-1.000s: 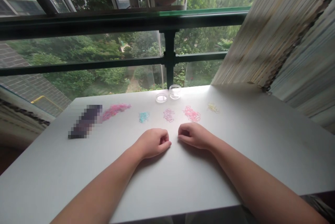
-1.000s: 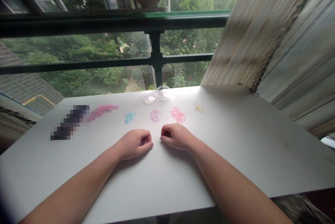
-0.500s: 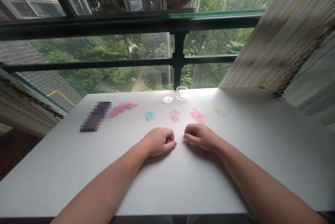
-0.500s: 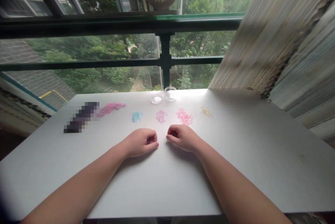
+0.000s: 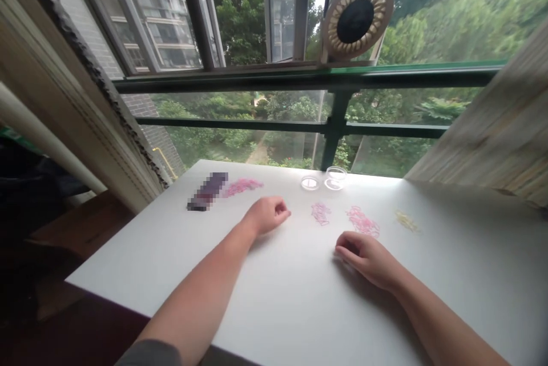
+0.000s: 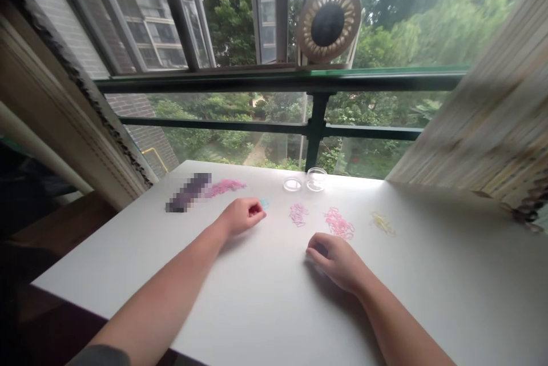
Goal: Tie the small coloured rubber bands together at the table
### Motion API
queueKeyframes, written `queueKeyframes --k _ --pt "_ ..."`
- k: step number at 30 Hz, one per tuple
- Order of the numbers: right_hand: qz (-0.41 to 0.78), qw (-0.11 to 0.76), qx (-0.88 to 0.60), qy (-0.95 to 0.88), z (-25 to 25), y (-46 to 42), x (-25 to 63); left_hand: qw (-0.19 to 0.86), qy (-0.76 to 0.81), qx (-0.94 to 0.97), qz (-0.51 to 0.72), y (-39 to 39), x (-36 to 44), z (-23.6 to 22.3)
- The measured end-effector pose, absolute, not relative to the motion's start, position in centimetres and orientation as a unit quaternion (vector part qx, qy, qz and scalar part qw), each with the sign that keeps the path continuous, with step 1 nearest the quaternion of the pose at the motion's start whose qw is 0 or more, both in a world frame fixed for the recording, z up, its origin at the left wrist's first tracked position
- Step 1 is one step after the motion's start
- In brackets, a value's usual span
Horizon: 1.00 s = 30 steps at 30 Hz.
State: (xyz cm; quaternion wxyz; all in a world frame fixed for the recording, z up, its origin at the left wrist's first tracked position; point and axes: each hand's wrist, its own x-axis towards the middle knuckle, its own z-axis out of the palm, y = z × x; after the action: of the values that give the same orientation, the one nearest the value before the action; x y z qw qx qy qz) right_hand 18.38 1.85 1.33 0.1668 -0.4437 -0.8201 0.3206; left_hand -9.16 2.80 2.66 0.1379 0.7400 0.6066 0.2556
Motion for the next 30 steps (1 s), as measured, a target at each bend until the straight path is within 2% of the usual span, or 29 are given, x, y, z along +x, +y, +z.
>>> queueKeyframes --k 5,10,30 --pt "0.312 0.174 -0.440 -0.824 1.4 1.9 18.4 0.033 0.751 0.590 0.296 3.6 -15.6 2.6" --pt "0.310 0.166 -0.441 -0.826 1.4 1.9 18.3 0.001 0.802 0.528 0.280 3.7 -19.5 1.3" --pt "0.309 0.165 -0.438 -0.828 1.5 1.9 18.3 -0.029 0.814 0.519 0.258 5.9 -20.3 -0.5"
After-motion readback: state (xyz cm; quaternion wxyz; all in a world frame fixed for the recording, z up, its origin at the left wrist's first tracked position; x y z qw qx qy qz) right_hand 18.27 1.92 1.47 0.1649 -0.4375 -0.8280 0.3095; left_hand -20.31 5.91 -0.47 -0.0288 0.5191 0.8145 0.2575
